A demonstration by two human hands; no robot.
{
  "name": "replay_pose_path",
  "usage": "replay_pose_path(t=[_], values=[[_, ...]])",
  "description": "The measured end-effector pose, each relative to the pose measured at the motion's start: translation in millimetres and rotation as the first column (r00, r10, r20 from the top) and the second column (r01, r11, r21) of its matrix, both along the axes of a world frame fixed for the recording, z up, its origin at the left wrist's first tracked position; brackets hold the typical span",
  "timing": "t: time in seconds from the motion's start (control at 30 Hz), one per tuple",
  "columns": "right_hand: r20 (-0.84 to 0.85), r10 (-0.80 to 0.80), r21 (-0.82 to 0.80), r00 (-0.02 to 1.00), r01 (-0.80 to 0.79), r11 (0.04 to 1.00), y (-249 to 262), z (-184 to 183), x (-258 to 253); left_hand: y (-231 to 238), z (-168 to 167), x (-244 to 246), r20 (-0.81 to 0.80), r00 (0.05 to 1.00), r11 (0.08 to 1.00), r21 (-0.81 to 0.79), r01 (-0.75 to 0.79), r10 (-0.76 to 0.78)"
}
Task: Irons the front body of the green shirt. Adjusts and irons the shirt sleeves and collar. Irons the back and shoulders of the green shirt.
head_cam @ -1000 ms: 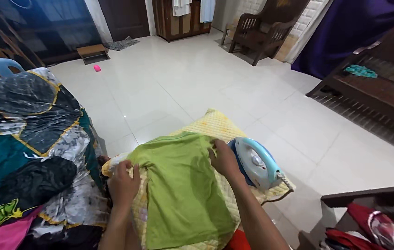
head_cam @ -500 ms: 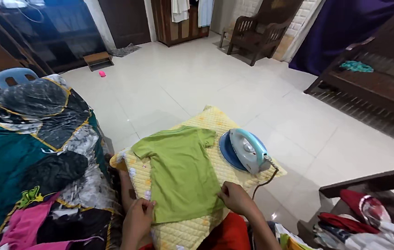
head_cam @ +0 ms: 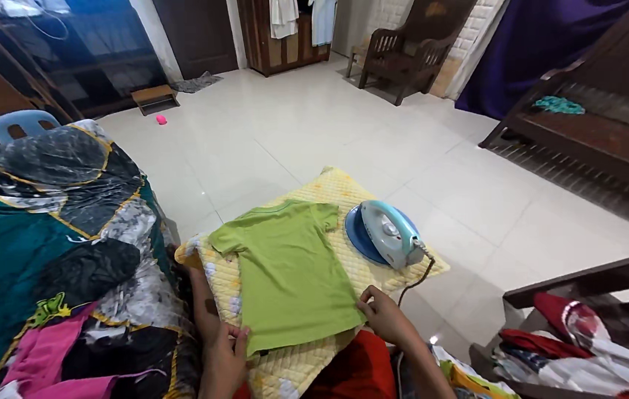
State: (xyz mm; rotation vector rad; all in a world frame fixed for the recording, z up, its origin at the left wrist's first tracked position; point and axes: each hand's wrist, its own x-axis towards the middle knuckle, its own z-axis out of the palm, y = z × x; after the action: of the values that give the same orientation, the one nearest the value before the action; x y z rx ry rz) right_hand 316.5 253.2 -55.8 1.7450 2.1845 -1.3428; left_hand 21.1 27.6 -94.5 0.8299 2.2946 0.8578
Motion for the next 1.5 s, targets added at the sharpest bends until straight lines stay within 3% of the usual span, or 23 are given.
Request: replay_pose_path(t=[0.1, 0.2, 0.33, 0.5, 0.6, 0.7, 0.8, 0.9, 1.03, 1.2, 1.37, 1.5], values=[[0.147, 0.072, -0.077, 0.986, -0.061, 0.995, 1, 6, 1, -6, 5, -1, 0.093, 0.993, 0.988, -0.127, 0.083, -0.072], [0.275, 0.074, -0.056, 0.959, -0.061, 0.997, 6, 13, -3, -6, 1, -16, 0.118, 0.984, 0.964, -0.212, 0.158, -0.135], [0.238, -0.014, 0.188, 0.971, -0.032, 0.982, 33, 52, -26, 21, 22, -60, -0.089, 0.996, 0.996, -0.084, -0.013, 0.006], [0.132, 0.107, 0.413, 0.985, -0.153, 0.898, 115, 85, -104, 105, 33, -134, -0.173, 0.961, 0.976, 0.032, -0.215, 0.217], [0.154, 0.215, 0.516, 0.964, -0.264, 0.815, 171, 71, -151, 153, 23, -168, -0.221, 0.952, 0.976, -0.011, -0.219, 0.211], [0.202, 0.283, 0.569, 0.938, -0.347, 0.745, 212, 47, -189, 191, 20, -181, -0.328, 0.944, 0.997, -0.048, -0.058, 0.039], [0.217, 0.305, 0.537, 0.927, -0.374, 0.756, 236, 23, -215, 225, 19, -183, -0.373, 0.918, 0.986, -0.14, 0.091, -0.138], [0.192, 0.348, 0.453, 0.918, -0.397, 0.799, 248, -2, -225, 248, 16, -183, -0.273, 0.941, 0.967, -0.21, 0.144, -0.2], [0.092, 0.387, 0.488, 0.917, -0.381, 0.786, 249, -21, -213, 252, 7, -182, -0.237, 0.939, 0.964, -0.156, 0.217, -0.25], [0.027, 0.42, 0.521, 0.907, -0.371, 0.769, 249, -28, -205, 243, -4, -184, -0.24, 0.95, 0.98, -0.04, 0.195, -0.199], [0.06, 0.414, 0.487, 0.908, -0.389, 0.782, 249, -26, -208, 242, -1, -186, -0.236, 0.937, 0.966, -0.067, 0.248, -0.257], [-0.047, 0.383, 0.463, 0.923, -0.32, 0.827, 250, -22, -207, 239, 3, -188, -0.297, 0.91, 0.957, -0.049, 0.287, -0.288]])
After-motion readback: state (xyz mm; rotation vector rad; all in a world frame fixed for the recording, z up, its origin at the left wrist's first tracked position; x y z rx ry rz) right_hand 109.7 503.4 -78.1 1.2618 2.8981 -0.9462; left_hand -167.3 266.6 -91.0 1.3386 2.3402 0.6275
